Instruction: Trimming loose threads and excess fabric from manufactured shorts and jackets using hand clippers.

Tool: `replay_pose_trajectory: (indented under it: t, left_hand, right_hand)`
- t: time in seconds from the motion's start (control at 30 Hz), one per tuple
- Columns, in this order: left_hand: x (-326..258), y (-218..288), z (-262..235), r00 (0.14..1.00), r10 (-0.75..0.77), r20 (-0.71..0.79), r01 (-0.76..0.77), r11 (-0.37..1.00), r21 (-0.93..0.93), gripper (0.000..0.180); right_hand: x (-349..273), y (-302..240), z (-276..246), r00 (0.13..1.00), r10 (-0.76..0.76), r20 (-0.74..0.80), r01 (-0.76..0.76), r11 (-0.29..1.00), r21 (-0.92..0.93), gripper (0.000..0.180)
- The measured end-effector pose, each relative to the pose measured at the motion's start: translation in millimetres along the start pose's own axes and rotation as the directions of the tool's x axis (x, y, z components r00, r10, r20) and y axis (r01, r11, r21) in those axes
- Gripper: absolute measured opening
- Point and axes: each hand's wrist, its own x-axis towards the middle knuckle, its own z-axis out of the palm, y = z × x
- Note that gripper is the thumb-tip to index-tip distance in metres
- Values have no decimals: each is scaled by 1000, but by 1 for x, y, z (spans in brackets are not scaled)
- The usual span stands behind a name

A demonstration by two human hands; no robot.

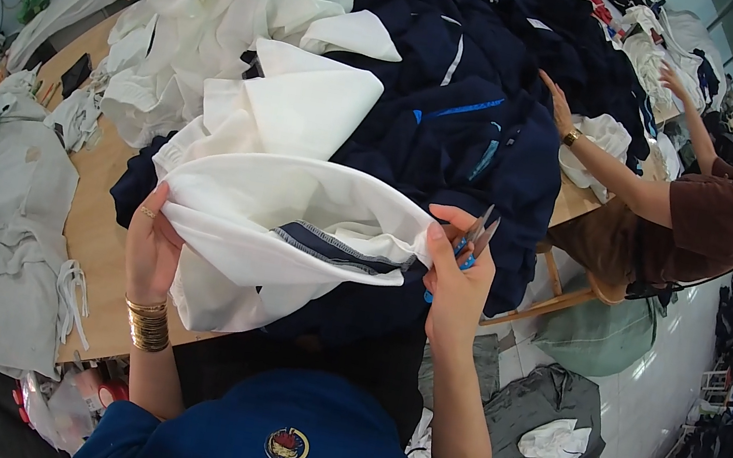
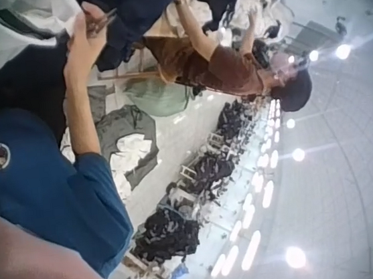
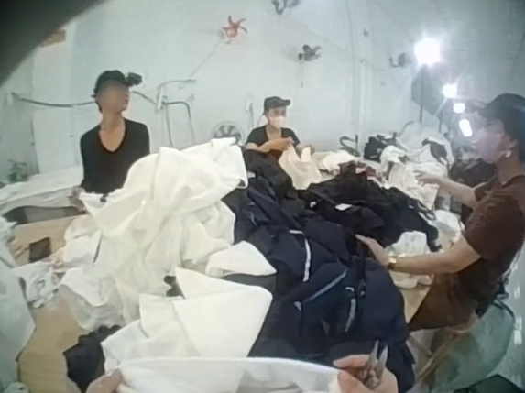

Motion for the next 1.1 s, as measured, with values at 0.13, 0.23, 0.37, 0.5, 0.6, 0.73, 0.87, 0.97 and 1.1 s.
replay_pose_trajectory:
  t: [0.13, 0.23, 0.37, 0.5, 0.6, 0.73, 0.87, 0.97, 1.1]
  left_hand:
    - [-2, -6, -3, 1000, 30, 10, -30, 999, 15, 31]
    - [-7, -4, 0, 999, 33, 23, -35, 996, 79, 31]
    - [-13, -4, 4, 994, 106, -22, -95, 951, 294, 30]
    - [-11, -9, 1, 938, 348, 7, -237, 622, 746, 20]
    - [-18, -2, 5, 988, 143, -54, -87, 814, 575, 21]
    - [-23, 0, 7, 986, -107, 129, 107, 994, 13, 30]
    - [-24, -4, 24, 976, -169, 138, 173, 985, -18, 33]
    - [-23, -9, 21, 972, -181, 152, 176, 983, 50, 39]
    - [-23, -10, 26, 971, -177, 159, 165, 983, 82, 37]
  right_hand:
    - [-3, -3, -1, 999, -33, 21, 33, 999, -4, 19]
    - [-4, -2, -1, 998, -50, 44, 51, 999, -2, 19]
    - [-4, 0, 0, 998, -53, 39, 54, 999, -3, 19]
    - [-6, -4, -2, 997, -80, -10, 79, 997, -13, 17]
    - [-6, -2, -2, 995, -99, 0, 99, 995, -14, 18]
    - [-7, -4, 2, 994, -107, 17, 107, 994, -19, 16]
    - [-8, -2, 5, 994, -101, 36, 102, 994, -33, 16]
    - [-8, 0, 9, 991, -128, 32, 130, 990, -59, 17]
    - [-9, -1, 6, 992, -114, 51, 117, 991, -67, 17]
